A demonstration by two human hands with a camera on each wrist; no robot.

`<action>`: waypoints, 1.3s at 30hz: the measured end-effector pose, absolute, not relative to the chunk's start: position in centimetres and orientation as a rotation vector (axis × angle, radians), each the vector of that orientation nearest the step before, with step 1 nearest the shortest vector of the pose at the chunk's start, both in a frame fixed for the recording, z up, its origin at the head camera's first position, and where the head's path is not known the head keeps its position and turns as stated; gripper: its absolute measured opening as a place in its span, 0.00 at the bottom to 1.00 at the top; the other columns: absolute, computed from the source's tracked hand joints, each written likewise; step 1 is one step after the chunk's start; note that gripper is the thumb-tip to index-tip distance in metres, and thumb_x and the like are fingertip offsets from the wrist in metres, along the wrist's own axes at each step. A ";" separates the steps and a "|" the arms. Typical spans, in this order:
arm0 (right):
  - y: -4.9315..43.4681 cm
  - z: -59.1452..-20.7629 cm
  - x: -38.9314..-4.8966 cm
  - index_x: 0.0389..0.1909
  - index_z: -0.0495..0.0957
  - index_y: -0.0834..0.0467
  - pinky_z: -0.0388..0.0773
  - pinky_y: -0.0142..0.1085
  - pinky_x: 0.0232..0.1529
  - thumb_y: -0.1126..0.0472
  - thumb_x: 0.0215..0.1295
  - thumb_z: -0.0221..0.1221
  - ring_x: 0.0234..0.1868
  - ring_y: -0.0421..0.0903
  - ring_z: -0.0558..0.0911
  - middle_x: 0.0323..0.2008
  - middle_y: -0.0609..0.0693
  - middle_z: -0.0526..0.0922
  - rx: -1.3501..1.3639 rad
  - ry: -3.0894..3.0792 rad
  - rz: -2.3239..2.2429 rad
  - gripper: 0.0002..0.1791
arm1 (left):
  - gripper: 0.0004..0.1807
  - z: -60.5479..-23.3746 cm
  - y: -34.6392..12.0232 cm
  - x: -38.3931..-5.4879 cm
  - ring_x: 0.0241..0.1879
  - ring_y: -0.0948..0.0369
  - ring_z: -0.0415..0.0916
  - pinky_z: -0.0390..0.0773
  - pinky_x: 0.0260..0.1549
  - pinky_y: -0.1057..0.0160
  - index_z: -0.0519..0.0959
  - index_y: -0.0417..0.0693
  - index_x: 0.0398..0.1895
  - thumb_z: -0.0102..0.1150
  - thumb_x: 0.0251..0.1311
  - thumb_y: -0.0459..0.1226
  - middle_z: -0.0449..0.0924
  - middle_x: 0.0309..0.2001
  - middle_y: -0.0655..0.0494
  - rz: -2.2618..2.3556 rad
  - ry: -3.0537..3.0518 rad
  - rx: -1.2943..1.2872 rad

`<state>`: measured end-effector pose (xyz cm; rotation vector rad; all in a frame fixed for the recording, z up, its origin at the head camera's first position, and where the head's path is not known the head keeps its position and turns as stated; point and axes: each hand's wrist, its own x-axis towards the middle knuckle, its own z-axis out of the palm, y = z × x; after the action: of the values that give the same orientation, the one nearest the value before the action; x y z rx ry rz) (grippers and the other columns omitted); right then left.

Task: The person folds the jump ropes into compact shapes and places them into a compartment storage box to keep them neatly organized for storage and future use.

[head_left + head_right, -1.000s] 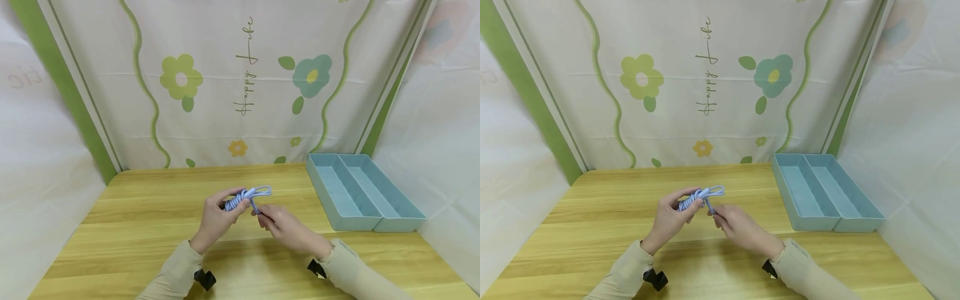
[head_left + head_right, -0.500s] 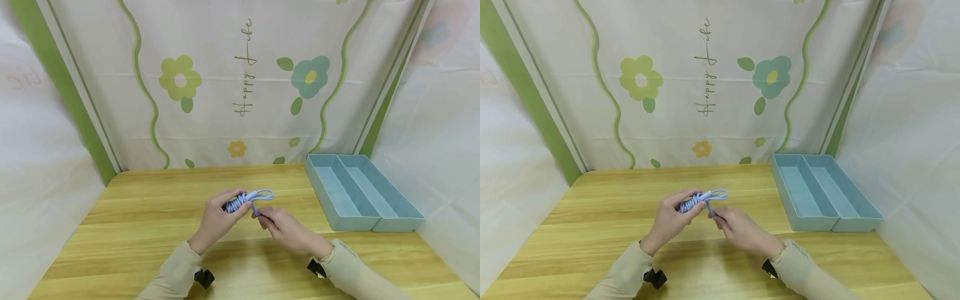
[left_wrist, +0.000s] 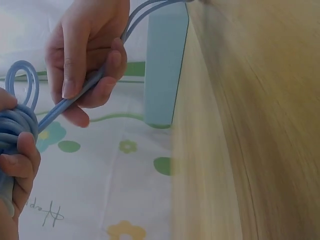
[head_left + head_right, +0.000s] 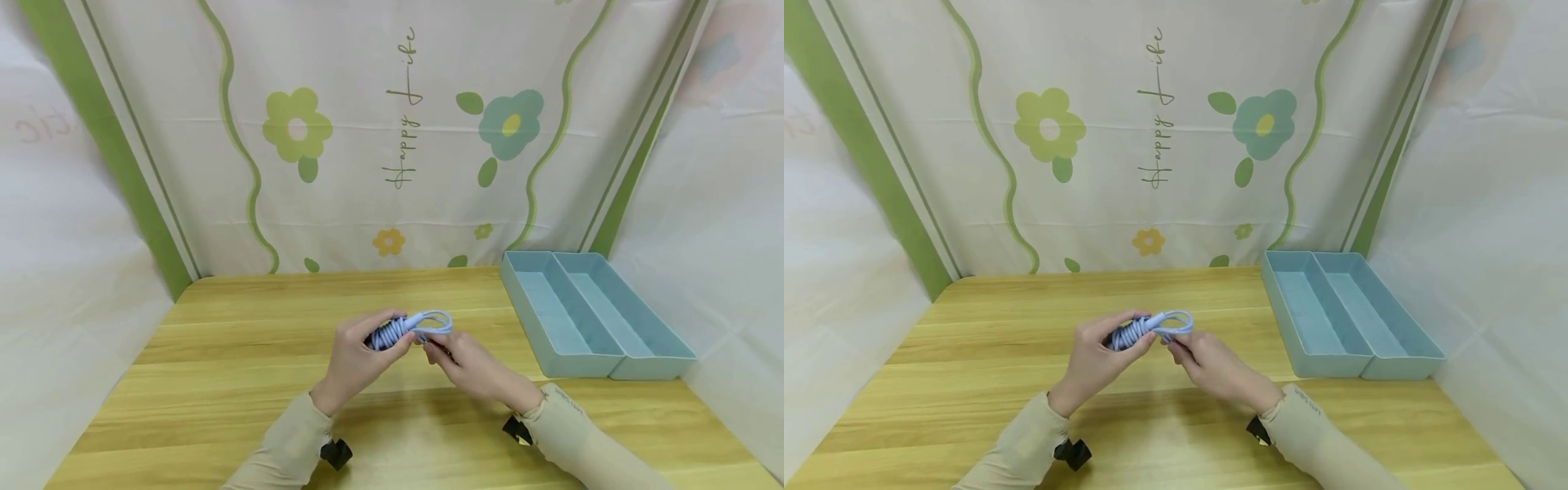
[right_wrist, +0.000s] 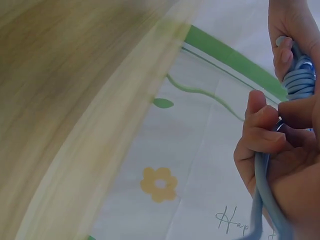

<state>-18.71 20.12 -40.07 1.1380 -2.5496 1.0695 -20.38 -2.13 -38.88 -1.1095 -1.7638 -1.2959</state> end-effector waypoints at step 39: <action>20.1 -39.0 -17.7 0.31 0.77 0.51 0.68 0.30 0.17 0.60 0.76 0.54 0.16 0.33 0.68 0.18 0.38 0.71 1.062 -2.656 1.156 0.10 | 0.19 -39.2 -3.0 -20.6 0.34 0.61 0.82 0.80 0.31 0.70 0.79 0.37 0.47 0.72 0.54 0.33 0.84 0.41 0.48 -0.816 -2.028 -1.119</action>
<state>-17.74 20.09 -38.97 1.0618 -2.6561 1.1556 -20.61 -3.04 -39.21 -1.1190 -2.0278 -0.8164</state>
